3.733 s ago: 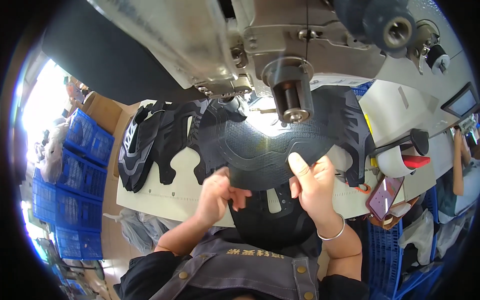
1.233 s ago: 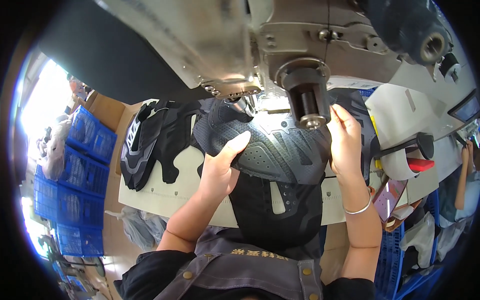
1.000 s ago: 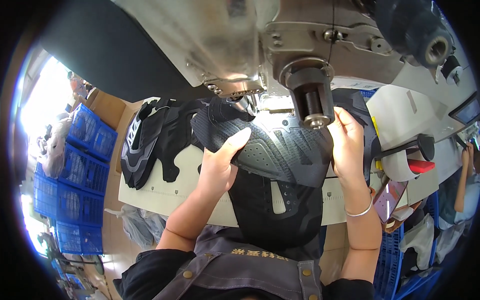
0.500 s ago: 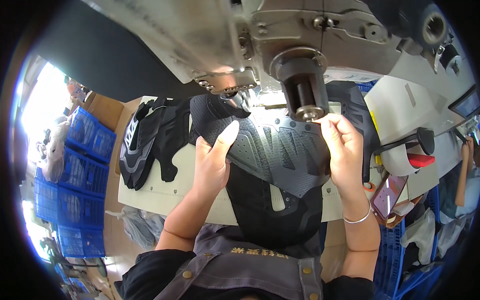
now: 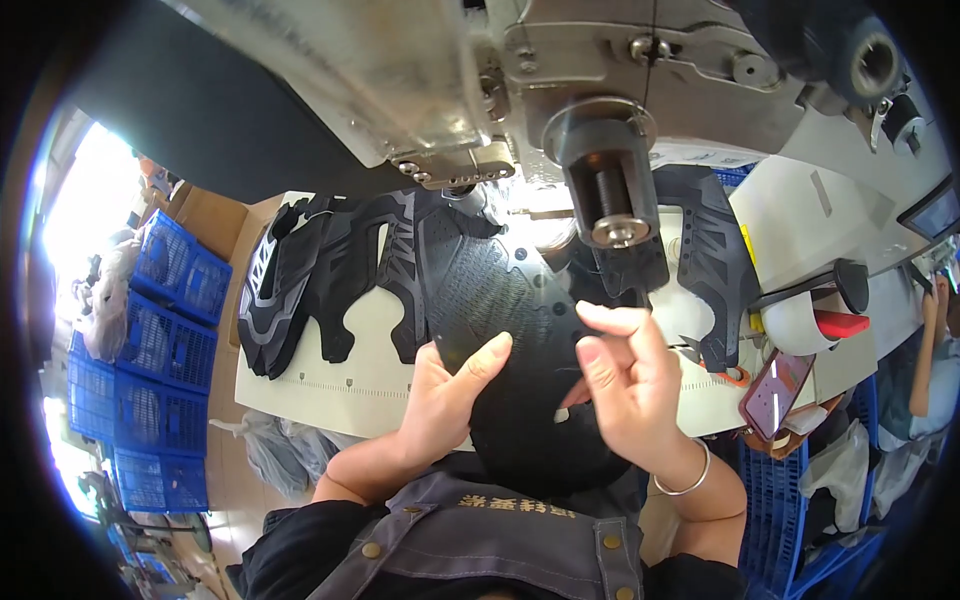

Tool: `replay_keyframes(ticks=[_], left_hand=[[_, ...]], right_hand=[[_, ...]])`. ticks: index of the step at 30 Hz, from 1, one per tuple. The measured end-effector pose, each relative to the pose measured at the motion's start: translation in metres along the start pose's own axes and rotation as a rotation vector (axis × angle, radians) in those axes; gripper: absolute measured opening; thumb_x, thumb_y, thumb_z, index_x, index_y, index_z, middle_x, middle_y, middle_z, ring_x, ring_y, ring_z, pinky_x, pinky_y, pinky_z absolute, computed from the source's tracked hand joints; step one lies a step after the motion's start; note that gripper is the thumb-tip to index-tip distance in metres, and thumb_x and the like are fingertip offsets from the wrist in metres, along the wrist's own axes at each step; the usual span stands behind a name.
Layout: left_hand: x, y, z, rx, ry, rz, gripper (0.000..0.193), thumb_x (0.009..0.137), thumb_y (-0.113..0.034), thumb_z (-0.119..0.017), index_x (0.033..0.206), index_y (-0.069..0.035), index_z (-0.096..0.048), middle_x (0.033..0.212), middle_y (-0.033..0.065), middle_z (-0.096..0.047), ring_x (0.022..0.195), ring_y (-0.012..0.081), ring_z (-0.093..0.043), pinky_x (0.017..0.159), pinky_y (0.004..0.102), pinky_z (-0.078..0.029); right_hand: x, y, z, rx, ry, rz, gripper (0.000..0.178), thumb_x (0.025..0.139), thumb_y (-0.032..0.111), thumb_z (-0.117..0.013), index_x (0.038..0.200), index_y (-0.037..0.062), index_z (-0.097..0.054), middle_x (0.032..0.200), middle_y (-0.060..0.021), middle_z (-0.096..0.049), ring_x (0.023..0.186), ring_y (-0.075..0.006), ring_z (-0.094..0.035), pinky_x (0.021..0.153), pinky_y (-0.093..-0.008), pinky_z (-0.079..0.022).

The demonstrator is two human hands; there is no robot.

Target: Stitching black shoe components together using an industrial sewing machine.

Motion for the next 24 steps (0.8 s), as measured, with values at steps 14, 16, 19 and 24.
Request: replay_keyframes(ticks=[14, 16, 19, 24], left_hand=[[0.005, -0.009, 0.027, 0.086, 0.075, 0.104, 0.022, 0.086, -0.013, -0.055, 0.099, 0.004, -0.057, 0.091, 0.0045, -0.061, 0.08, 0.0088, -0.053, 0.073, 0.0238, -0.045], [0.005, -0.01, 0.035, 0.096, 0.033, 0.104, 0.022, 0.086, -0.014, -0.056, 0.099, 0.004, -0.057, 0.091, 0.0045, -0.061, 0.08, 0.0086, -0.053, 0.073, 0.0237, -0.045], [0.009, -0.018, 0.039, 0.131, 0.018, 0.094, 0.023, 0.086, -0.015, -0.056, 0.098, 0.005, -0.057, 0.091, 0.0045, -0.061, 0.08, 0.0082, -0.053, 0.073, 0.0235, -0.045], [0.008, -0.021, 0.034, 0.188, 0.005, 0.021, 0.023, 0.085, -0.014, -0.058, 0.097, 0.006, -0.056, 0.09, 0.0044, -0.061, 0.079, 0.0077, -0.054, 0.072, 0.0228, -0.045]], right_hand=[[0.061, -0.041, 0.079, 0.293, 0.046, -0.226, 0.038, 0.078, 0.011, -0.059, 0.111, -0.0022, -0.046, 0.092, -0.0075, -0.059, 0.067, -0.0084, -0.056, 0.054, -0.0187, -0.045], [0.042, -0.014, 0.07, 0.234, -0.041, -0.249, 0.039, 0.078, 0.013, -0.059, 0.111, -0.0025, -0.046, 0.084, -0.0073, -0.059, 0.05, -0.0051, -0.052, 0.033, -0.015, -0.034], [0.022, -0.007, 0.063, 0.113, -0.158, -0.209, 0.04, 0.08, 0.024, -0.059, 0.107, -0.0029, -0.047, 0.074, -0.0067, -0.057, 0.037, -0.0036, -0.042, 0.028, -0.0141, -0.028], [0.023, -0.009, 0.068, 0.187, -0.196, -0.109, 0.035, 0.082, 0.018, -0.058, 0.109, -0.003, -0.047, 0.079, -0.0082, -0.06, 0.039, -0.0041, -0.044, 0.029, -0.0152, -0.028]])
Point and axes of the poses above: each hand's wrist, its own x-axis towards the middle knuckle, its own z-axis out of the back of the hand, y = z × x, the point moved 5 cm from there along x, towards the middle knuckle
